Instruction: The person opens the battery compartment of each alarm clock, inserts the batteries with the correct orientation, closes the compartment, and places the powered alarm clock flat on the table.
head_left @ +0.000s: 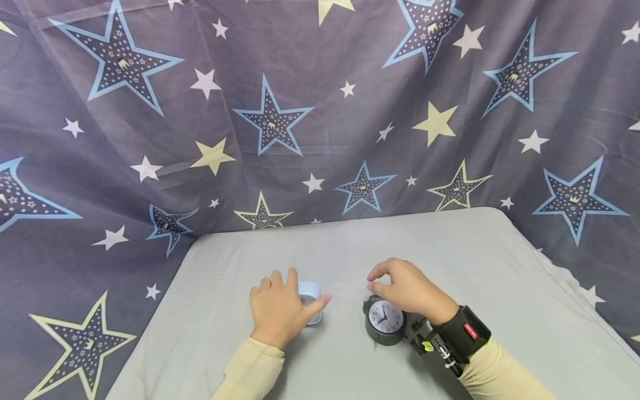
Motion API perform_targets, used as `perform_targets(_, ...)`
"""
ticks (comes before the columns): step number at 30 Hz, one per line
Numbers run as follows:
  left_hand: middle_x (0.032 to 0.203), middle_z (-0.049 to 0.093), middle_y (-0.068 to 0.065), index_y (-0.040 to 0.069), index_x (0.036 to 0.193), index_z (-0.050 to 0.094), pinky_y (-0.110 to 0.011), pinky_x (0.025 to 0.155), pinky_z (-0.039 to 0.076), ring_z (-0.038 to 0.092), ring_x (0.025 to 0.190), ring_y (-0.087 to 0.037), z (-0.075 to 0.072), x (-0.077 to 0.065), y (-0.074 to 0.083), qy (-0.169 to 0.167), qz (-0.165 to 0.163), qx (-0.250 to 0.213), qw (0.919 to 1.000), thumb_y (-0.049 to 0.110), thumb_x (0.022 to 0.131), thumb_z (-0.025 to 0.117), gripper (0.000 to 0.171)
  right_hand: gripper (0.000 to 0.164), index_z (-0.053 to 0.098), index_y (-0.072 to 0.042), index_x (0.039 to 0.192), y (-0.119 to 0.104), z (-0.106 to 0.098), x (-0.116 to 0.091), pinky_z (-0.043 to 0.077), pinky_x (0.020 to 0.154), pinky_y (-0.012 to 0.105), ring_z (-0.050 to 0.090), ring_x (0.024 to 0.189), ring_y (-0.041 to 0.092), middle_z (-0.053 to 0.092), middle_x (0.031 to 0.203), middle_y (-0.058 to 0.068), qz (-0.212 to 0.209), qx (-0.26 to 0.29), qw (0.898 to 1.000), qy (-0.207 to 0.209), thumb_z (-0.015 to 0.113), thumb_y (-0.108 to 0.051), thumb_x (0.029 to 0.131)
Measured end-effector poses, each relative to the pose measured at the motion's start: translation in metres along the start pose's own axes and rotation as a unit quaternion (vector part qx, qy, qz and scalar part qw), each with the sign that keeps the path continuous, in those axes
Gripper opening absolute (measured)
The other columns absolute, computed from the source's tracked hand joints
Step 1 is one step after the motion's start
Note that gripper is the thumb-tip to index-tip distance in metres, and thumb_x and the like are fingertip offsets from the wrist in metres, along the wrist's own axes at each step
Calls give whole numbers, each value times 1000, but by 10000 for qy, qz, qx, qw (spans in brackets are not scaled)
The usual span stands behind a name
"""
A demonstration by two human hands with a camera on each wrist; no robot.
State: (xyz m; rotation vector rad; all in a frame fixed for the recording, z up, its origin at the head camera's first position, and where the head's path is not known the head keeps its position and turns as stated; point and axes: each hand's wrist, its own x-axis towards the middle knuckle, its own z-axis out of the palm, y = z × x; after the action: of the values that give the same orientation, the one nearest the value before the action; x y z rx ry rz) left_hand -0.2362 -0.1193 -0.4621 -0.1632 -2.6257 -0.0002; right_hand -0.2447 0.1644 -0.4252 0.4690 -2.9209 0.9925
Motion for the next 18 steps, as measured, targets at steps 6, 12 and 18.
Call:
perform_targets(6,98,60,-17,9,119,62,-50,70,44,57,88,-37,-10,6,12,87,93,-219,9997,98,70,47,103,15,79,-22,103,-1,-1,1,48,104,54,63,125,30,74,119,3,12,6,10000,1,73,-29,92)
perform_targets(12,94,57,-14,11,111,61,-48,69,42,54,87,-35,-19,8,23,267,357,-345,9984,95,72,49,94,18,79,-18,105,-2,-3,0,48,105,55,63,125,31,73,119,3,-7,101,9999,-14,72,-28,92)
perform_targets(18,90,56,-11,9,106,63,-45,64,43,54,81,-32,-27,9,39,642,859,-439,9933,91,75,52,88,18,79,-17,105,0,-6,-1,48,104,55,62,125,31,73,120,4,14,190,9998,11,72,-28,92)
